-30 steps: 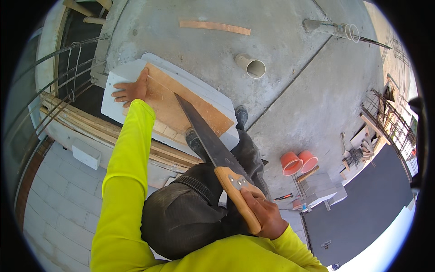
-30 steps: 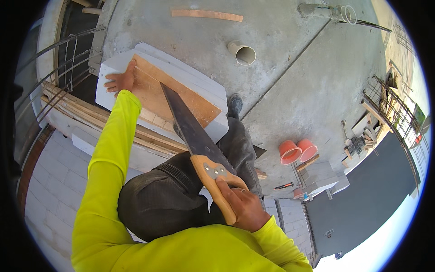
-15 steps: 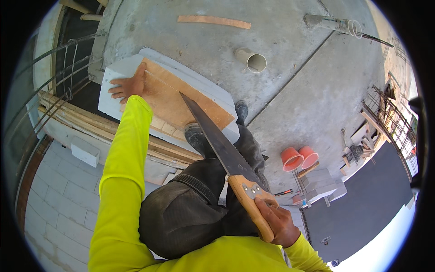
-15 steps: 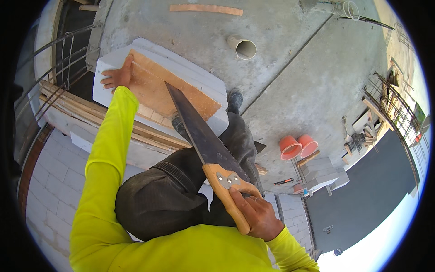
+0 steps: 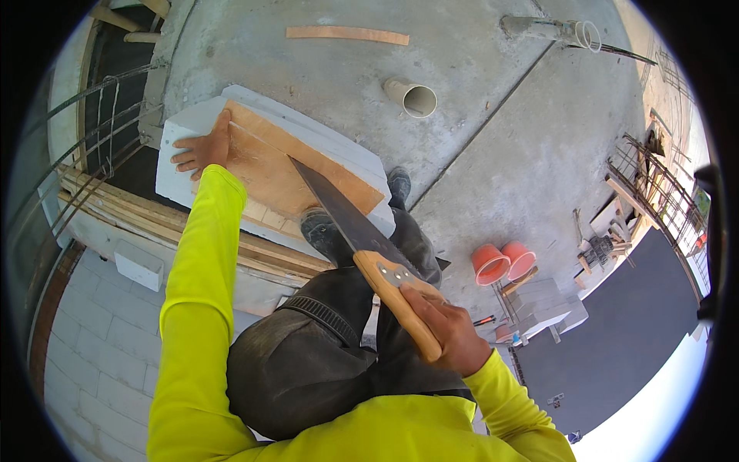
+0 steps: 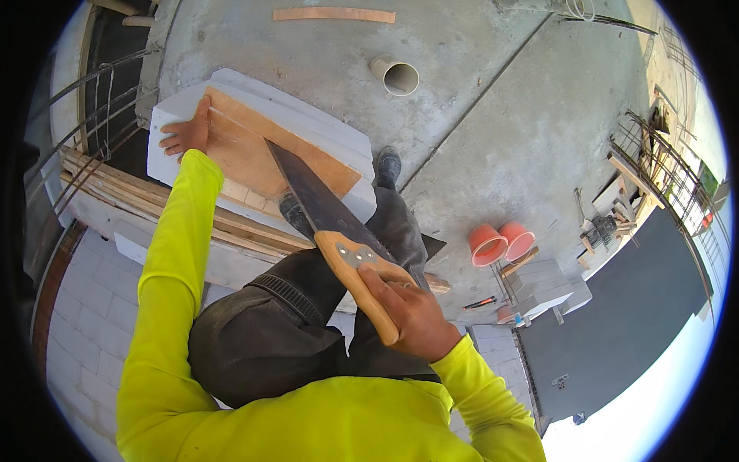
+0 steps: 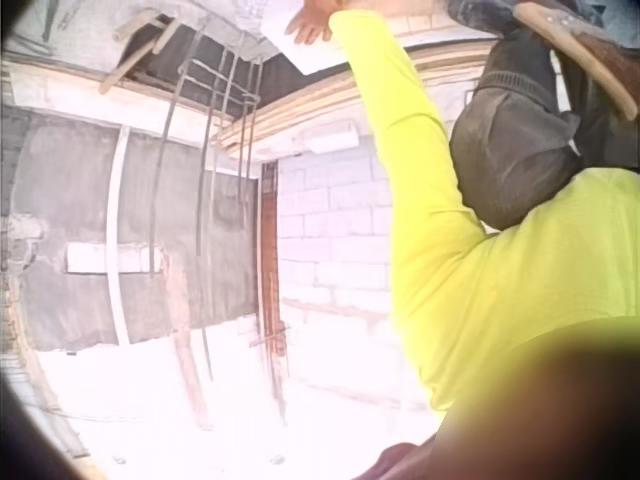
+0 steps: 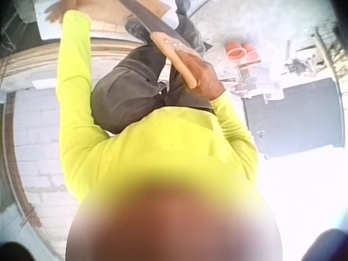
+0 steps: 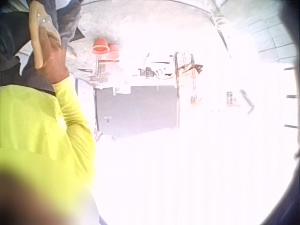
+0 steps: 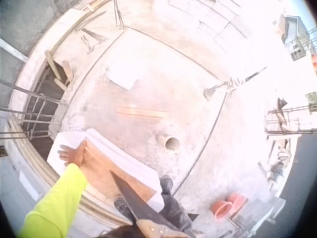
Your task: The person cuts a wooden plank with a hand saw, then uses pliers to tie wire around a vertical rebar cage. They position the cut wood against the rebar and secure it with wire, repeating the tying process at multiple points along the cage.
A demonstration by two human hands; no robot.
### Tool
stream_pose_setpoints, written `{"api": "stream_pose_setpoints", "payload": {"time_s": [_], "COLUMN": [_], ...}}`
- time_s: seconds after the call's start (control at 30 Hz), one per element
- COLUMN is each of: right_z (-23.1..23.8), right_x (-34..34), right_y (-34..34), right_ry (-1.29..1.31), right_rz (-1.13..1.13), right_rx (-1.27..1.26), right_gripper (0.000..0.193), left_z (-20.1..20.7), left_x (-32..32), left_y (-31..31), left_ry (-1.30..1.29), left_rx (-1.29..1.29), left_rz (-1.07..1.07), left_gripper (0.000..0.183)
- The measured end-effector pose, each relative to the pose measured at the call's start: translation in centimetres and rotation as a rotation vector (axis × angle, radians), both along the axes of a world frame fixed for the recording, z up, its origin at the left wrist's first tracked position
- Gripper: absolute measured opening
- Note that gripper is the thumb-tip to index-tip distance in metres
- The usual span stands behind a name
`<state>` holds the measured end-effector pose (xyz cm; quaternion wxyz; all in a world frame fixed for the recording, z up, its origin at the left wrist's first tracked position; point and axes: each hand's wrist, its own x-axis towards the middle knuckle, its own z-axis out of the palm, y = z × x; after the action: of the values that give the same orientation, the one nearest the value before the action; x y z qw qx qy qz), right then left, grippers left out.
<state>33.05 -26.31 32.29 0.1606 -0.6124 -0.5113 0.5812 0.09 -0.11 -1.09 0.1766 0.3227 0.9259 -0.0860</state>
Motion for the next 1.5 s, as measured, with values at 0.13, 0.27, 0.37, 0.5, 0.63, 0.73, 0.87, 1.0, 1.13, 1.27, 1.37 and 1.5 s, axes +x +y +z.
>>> {"api": "stream_pose_setpoints", "payload": {"time_s": [0.13,0.27,0.37,0.5,0.63,0.73,0.87,1.0,1.13,1.27,1.37,1.5], "right_z": [-8.9,2.8,6.5,-5.1,-1.4,7.0,-0.4,-7.4,4.6,3.5,-8.2,-12.8], "right_x": [-3.8,-0.6,1.0,-2.3,-1.7,1.3,0.9,-2.7,0.0,1.5,-2.2,-5.7], "right_y": [0.1,-3.4,-2.6,-0.7,-3.4,-4.2,-1.5,-2.2,-5.0,-2.3,0.2,-1.0], "right_ry": [0.031,-0.043,-0.108,0.032,-0.037,-0.118,-0.015,0.007,-0.106,-0.074,0.018,-0.011], "right_rz": [-0.025,-0.023,-0.062,-0.004,-0.021,-0.024,0.005,-0.044,-0.089,0.009,-0.019,-0.086], "right_rx": [-0.016,-0.048,0.036,-0.08,-0.09,-0.047,-0.059,-0.001,-0.039,-0.052,-0.004,0.0], "right_gripper": [0.075,0.068,0.065,0.081,0.072,0.064,0.072,0.077,0.062,0.068,0.077,0.07], "left_z": [0.6,0.8,0.7,1.2,1.7,1.5,1.1,1.1,0.7,0.5,1.6,3.7], "left_x": [0.0,0.3,0.6,0.9,1.0,0.9,0.7,0.6,0.6,0.6,1.4,5.0], "left_y": [0.9,0.5,-0.2,-0.1,0.3,0.1,-0.2,0.3,-0.1,-0.3,0.1,-2.0], "left_ry": [-0.044,-0.016,-0.001,-0.016,-0.032,-0.039,-0.03,-0.005,0.002,-0.006,0.001,-0.11], "left_rx": [0.066,0.051,0.058,0.07,0.016,0.038,0.048,0.067,0.076,0.062,0.112,0.342], "left_rz": [0.013,0.024,-0.022,-0.001,0.02,0.009,0.012,0.011,0.0,-0.009,-0.09,-0.884], "left_gripper": [0.152,0.151,0.148,0.148,0.148,0.149,0.149,0.148,0.148,0.144,0.137,0.096]}}
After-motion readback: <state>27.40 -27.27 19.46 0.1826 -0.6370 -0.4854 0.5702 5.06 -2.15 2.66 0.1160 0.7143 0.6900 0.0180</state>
